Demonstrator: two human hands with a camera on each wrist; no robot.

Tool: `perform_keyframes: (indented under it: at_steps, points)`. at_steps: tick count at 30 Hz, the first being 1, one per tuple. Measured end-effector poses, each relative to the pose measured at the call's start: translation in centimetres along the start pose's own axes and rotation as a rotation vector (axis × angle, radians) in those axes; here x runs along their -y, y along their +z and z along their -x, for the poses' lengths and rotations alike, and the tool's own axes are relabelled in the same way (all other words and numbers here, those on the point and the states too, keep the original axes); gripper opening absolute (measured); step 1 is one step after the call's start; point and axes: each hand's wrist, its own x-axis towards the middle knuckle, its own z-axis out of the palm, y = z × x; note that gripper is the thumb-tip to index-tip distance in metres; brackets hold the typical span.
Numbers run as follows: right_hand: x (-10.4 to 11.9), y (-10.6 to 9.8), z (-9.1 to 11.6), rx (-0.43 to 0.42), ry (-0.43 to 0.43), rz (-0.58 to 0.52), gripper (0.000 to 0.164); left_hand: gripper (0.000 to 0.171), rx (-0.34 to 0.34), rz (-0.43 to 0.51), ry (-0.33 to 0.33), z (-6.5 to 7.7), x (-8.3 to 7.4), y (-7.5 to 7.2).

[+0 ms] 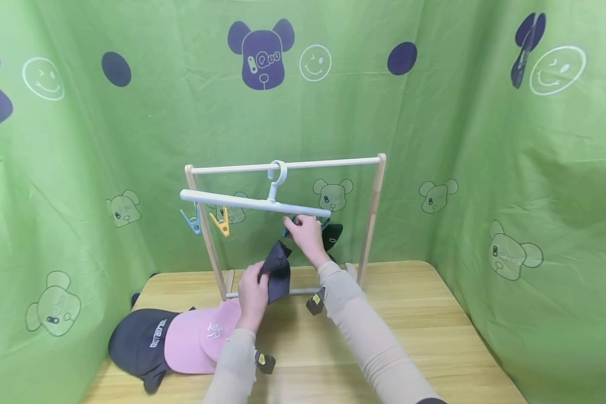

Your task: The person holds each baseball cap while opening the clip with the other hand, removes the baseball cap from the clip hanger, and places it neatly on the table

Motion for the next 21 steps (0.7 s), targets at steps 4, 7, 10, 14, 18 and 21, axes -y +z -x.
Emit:
perform_keyframes:
  at_steps: [4,7,10,14,18,21]
  points:
    - [0.0,0.0,0.0,0.006,0.009,-0.01,0.041,0.022,0.011,-0.025,0.007,0.2,0.1,0.0]
    - [0.0,0.1,0.0,0.007,0.011,-0.011,0.04,0.023,0.012,-0.044,0.022,0.4,0.1,-0.1]
    - [0.0,0.1,0.0,0.006,0.012,-0.005,0.041,0.023,0.01,-0.066,0.04,0.6,0.1,-0.1]
    - [0.0,0.1,0.1,0.004,0.012,0.0,0.041,0.023,0.003,-0.111,0.087,1.0,0.0,-0.2]
    - [0.0,0.1,0.1,0.002,0.008,0.0,0.041,0.022,-0.007,-0.153,0.144,1.4,0.0,-0.2]
    - [0.0,0.1,0.1,-0.002,0.003,-0.006,0.041,0.022,-0.009,-0.179,0.162,1.7,0.2,-0.1]
